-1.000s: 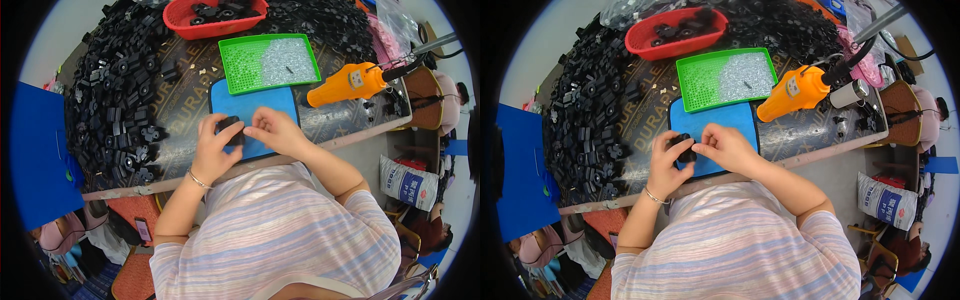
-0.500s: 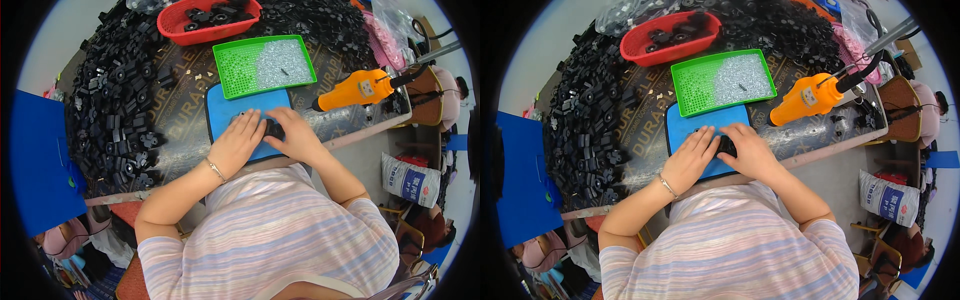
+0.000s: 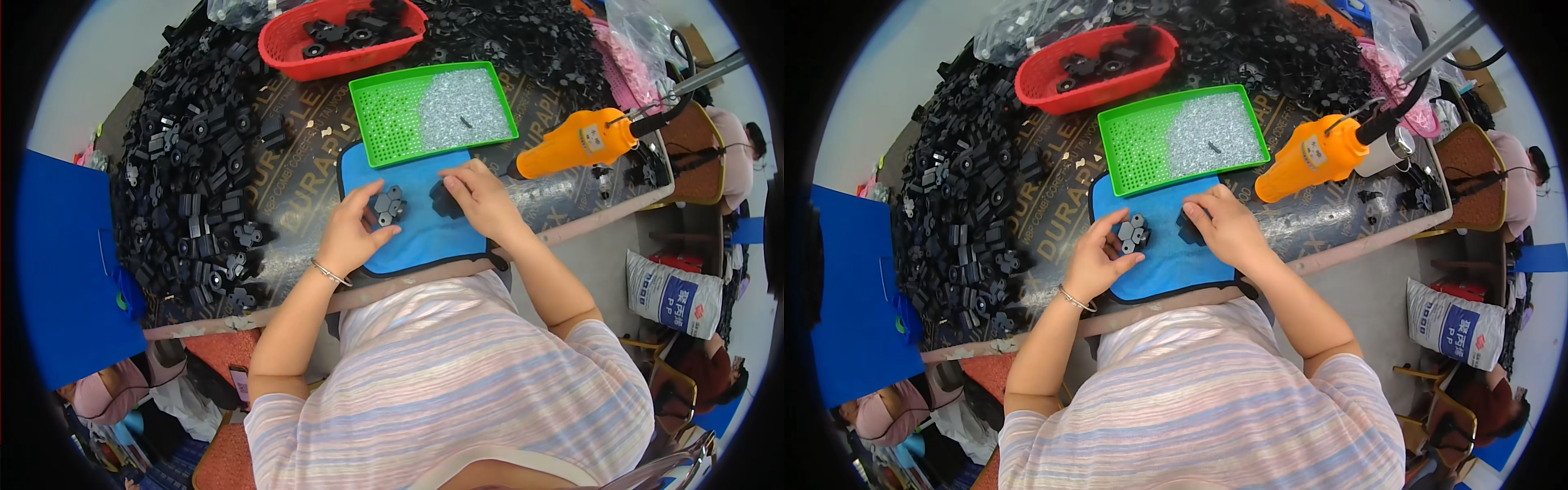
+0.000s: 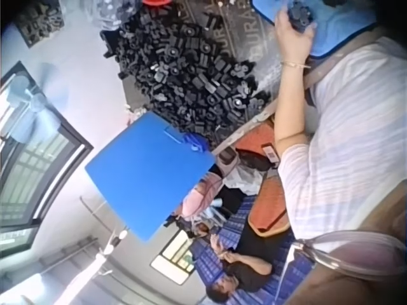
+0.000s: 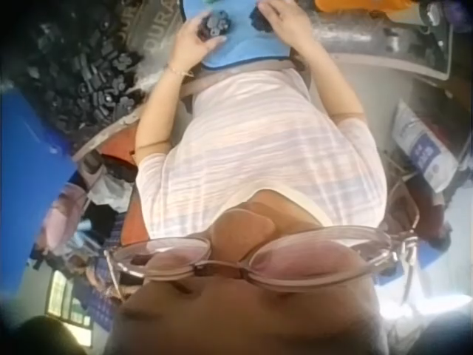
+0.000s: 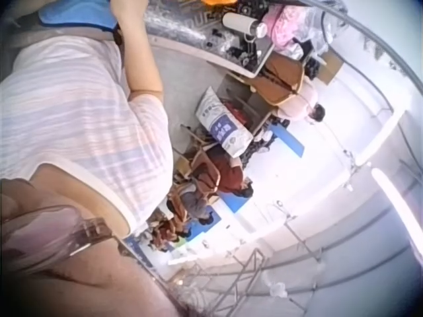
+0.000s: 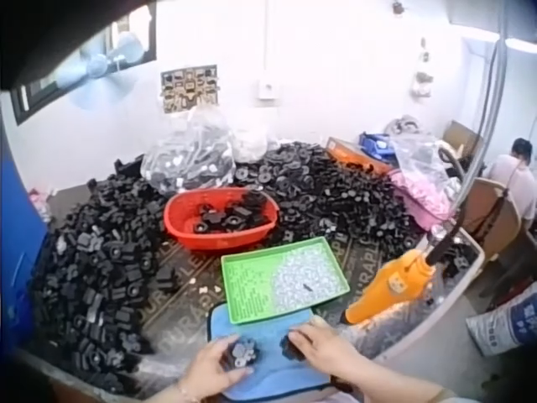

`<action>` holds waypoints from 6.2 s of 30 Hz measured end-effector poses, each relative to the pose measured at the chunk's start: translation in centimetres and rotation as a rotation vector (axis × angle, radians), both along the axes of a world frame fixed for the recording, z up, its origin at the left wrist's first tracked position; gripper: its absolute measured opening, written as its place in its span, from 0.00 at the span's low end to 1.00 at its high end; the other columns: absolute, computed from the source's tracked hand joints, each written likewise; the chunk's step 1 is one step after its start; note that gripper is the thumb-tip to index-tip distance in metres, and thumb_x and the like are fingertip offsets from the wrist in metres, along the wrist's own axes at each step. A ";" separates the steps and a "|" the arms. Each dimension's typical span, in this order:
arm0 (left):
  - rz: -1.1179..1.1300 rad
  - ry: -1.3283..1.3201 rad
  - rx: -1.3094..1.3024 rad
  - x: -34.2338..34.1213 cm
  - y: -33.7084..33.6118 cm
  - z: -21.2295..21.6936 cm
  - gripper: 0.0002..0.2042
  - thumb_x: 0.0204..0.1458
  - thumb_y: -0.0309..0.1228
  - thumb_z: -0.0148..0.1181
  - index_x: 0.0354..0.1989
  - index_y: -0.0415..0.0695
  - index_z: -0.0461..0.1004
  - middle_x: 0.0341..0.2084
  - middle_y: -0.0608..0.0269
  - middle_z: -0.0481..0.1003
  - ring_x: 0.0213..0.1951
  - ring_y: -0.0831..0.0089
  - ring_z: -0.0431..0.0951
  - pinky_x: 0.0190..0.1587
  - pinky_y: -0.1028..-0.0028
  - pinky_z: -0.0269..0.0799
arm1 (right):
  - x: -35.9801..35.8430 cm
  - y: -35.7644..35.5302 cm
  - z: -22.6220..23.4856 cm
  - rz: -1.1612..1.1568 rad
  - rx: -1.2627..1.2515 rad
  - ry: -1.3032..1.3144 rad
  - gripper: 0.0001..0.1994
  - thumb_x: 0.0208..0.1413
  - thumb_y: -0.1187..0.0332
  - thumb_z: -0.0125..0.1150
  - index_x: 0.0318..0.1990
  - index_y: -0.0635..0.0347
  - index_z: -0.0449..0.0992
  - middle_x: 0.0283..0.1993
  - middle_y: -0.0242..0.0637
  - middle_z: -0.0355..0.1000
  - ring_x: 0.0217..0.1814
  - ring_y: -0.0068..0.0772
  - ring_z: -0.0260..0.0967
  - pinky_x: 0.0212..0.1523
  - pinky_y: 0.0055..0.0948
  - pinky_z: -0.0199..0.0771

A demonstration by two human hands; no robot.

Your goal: Assembling small black plastic components using an electric screwdriver at a factory workbench.

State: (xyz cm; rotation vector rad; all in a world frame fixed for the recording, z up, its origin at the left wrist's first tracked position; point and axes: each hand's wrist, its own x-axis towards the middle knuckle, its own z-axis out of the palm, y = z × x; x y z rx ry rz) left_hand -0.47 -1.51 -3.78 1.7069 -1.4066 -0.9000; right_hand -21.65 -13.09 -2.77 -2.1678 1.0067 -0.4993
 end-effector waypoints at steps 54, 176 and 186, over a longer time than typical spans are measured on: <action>-0.134 -0.010 0.074 -2.0 2.7 0.9 0.24 0.38 0.22 0.57 0.50 0.43 0.70 0.41 0.51 0.73 0.42 0.57 0.73 0.47 0.67 0.69 | -4.9 -22.6 -4.1 -0.241 -0.471 -0.008 0.15 0.43 0.75 0.59 0.43 0.57 0.74 0.43 0.40 0.67 0.33 0.36 0.71 0.37 0.30 0.72; -0.092 -0.244 -0.355 -2.0 2.9 -1.0 0.24 0.39 0.27 0.69 0.47 0.41 0.69 0.37 0.58 0.76 0.36 0.70 0.75 0.35 0.72 0.72 | 0.9 3.8 2.6 0.477 -0.275 0.087 0.19 0.46 0.63 0.64 0.49 0.45 0.75 0.42 0.29 0.69 0.33 0.34 0.72 0.31 0.32 0.74; -0.008 0.389 0.265 -2.1 1.0 -0.2 0.21 0.55 0.46 0.54 0.37 0.35 0.72 0.19 0.60 0.74 0.22 0.78 0.73 0.25 0.77 0.68 | 1.5 4.1 2.2 0.359 -0.273 0.031 0.26 0.38 0.61 0.69 0.48 0.55 0.70 0.43 0.35 0.69 0.38 0.39 0.72 0.35 0.32 0.74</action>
